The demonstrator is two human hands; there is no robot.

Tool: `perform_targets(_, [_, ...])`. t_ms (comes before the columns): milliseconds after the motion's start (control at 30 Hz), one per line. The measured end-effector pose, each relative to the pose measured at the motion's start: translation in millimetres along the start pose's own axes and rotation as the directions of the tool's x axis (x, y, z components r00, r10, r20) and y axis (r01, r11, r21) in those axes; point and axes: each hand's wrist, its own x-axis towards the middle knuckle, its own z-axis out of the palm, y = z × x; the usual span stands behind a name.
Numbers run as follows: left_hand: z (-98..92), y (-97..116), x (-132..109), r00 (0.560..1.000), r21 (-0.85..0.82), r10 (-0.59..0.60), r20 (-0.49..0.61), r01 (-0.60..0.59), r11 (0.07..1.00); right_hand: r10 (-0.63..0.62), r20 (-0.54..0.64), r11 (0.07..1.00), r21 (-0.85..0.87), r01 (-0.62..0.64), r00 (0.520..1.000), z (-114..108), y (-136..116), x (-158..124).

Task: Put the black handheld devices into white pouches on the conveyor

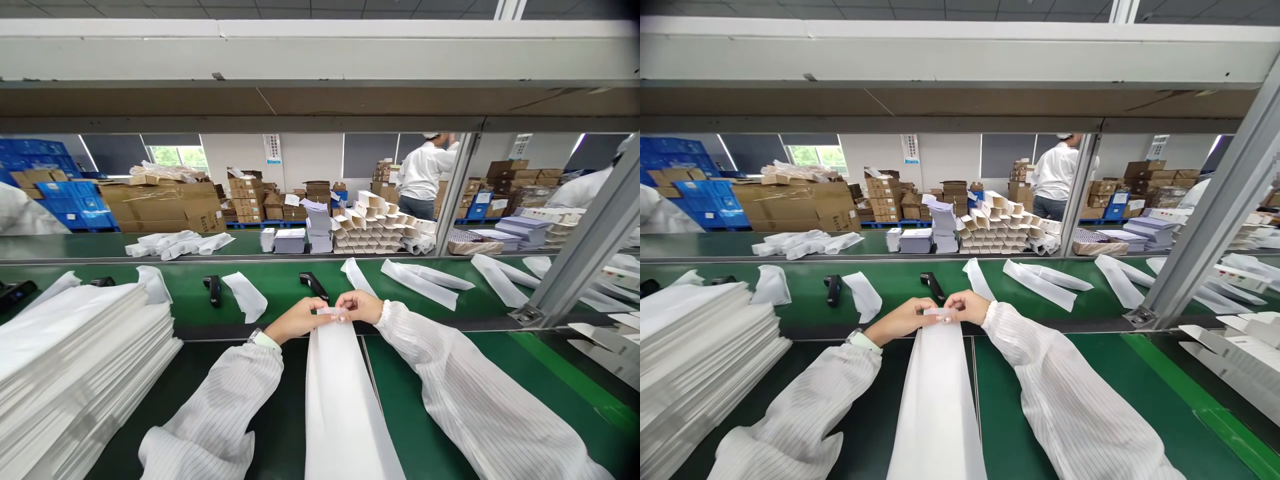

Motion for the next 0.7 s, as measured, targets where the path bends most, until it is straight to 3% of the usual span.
perform_targets(167, [-2.1, 0.1, 1.0, 1.0, -0.009, 0.019, -0.003, -0.019, 1.0, 0.07, 0.11, 0.997, -0.034, -0.067, 0.991, -0.6, 0.8, -5.6])
perform_targets(267, [-1.2, 2.3, 2.1, 0.998, -0.047, 0.049, -0.033, -0.05, 0.998, 0.099, 0.106, 0.992, -0.087, -0.09, 0.989, -7.4, -4.0, -2.3])
perform_targets(367, [2.3, 1.0, 3.8, 0.997, -0.076, 0.044, -0.063, -0.048, 0.996, 0.082, -0.143, 0.976, -0.187, -0.108, 0.986, -15.1, -10.6, 17.4])
perform_targets(433, [5.6, -1.7, 4.7, 0.997, -0.062, 0.027, -0.077, -0.032, 0.998, 0.058, -0.367, 0.947, -0.274, -0.167, 0.928, -16.1, -8.7, 36.6])
perform_targets(500, [8.6, -4.7, 4.9, 0.995, -0.012, 0.005, -0.099, -0.006, 1.0, 0.057, -0.512, 0.909, -0.329, -0.257, 0.857, -12.9, 1.1, 53.6])
perform_targets(600, [9.5, -7.7, 3.9, 0.991, 0.081, -0.033, -0.129, 0.044, 0.996, 0.083, -0.591, 0.878, -0.337, -0.339, 0.802, -5.3, 23.1, 65.9])
perform_targets(700, [7.1, -7.4, 2.4, 0.99, 0.119, -0.061, -0.13, 0.077, 0.99, 0.086, -0.59, 0.907, -0.286, -0.308, 0.803, -5.5, 36.8, 64.0])
